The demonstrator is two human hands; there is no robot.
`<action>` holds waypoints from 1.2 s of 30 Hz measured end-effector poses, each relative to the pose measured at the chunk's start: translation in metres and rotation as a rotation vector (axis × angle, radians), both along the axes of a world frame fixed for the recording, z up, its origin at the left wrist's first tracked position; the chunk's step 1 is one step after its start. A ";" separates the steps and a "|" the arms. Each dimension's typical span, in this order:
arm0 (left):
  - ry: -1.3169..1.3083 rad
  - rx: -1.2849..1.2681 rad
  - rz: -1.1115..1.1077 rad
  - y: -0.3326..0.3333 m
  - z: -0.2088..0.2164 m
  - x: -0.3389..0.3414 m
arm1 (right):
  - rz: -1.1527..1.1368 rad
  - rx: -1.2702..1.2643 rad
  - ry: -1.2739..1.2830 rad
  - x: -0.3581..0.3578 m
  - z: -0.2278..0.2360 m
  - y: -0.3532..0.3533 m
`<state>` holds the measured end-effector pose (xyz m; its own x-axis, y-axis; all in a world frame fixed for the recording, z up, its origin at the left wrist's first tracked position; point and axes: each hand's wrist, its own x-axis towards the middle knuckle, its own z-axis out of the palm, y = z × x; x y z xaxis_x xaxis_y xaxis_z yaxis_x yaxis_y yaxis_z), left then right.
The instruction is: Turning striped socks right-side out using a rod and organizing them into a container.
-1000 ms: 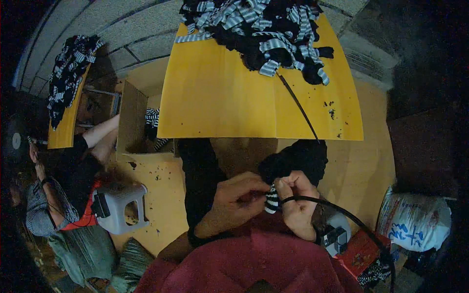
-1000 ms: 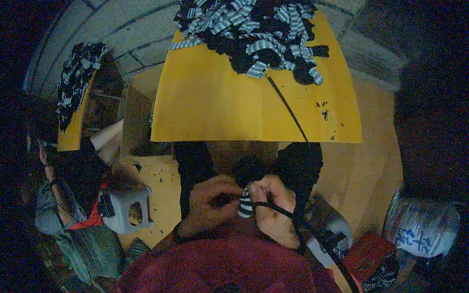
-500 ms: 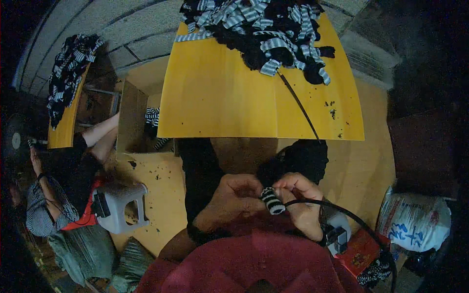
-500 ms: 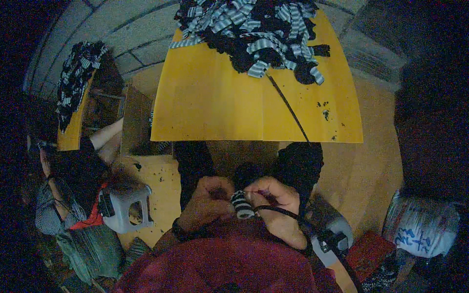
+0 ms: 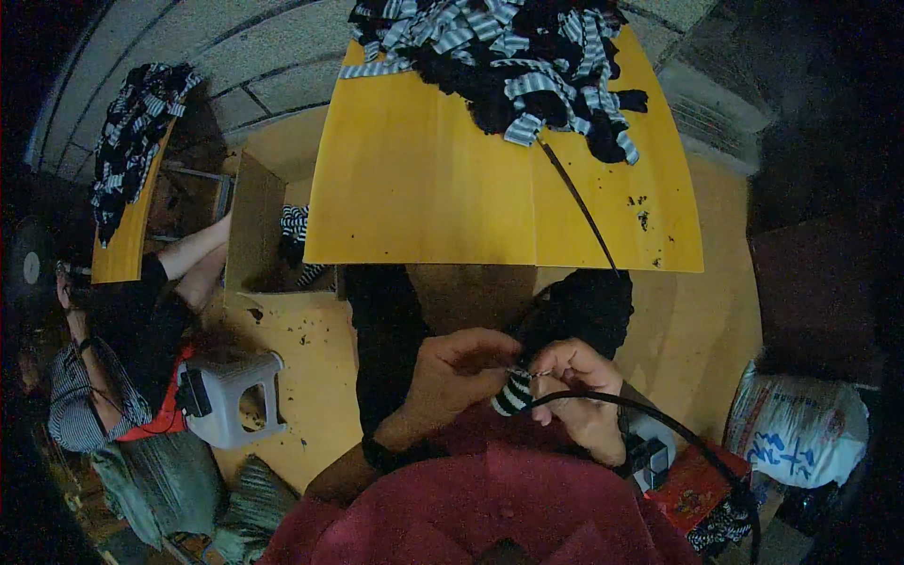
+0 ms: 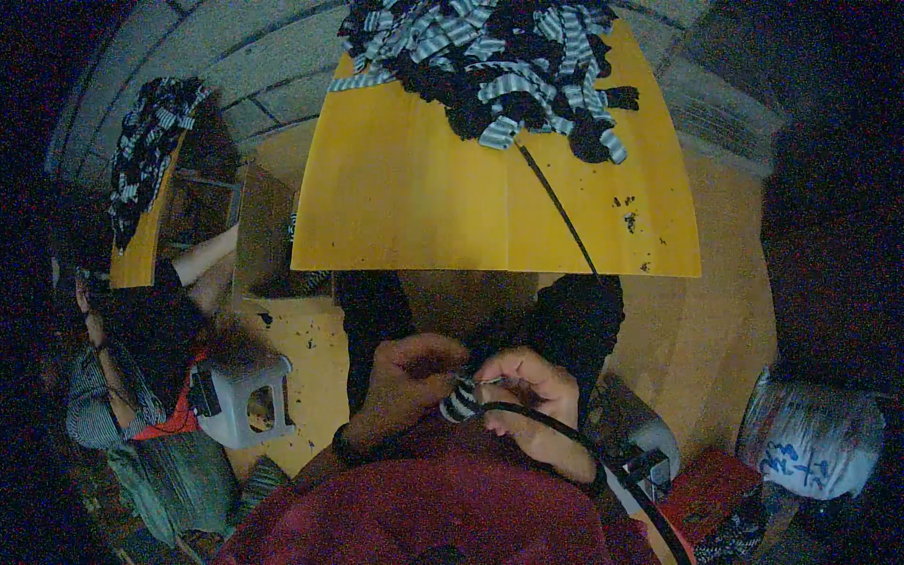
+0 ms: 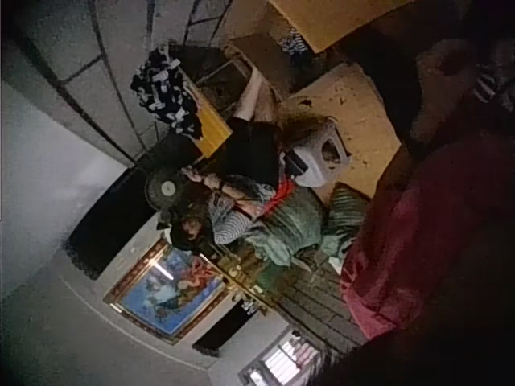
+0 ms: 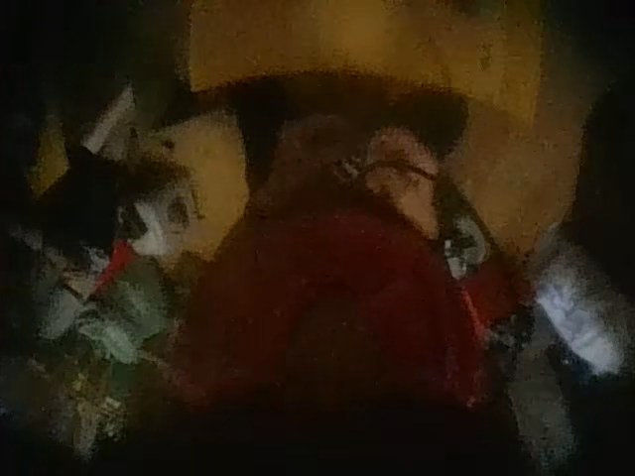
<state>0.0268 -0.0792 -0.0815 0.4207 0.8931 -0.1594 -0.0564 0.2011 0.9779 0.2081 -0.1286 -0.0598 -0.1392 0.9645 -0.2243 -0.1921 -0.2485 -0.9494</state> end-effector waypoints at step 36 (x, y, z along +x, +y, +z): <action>-0.482 -0.572 -0.125 0.005 0.005 -0.003 | -0.343 0.091 -0.139 -0.026 -0.018 0.002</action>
<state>0.0242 -0.0742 -0.0761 0.6539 0.6673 -0.3566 -0.3944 0.7028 0.5921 0.1823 -0.1268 -0.0781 0.2206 0.9667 -0.1298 -0.1174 -0.1058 -0.9874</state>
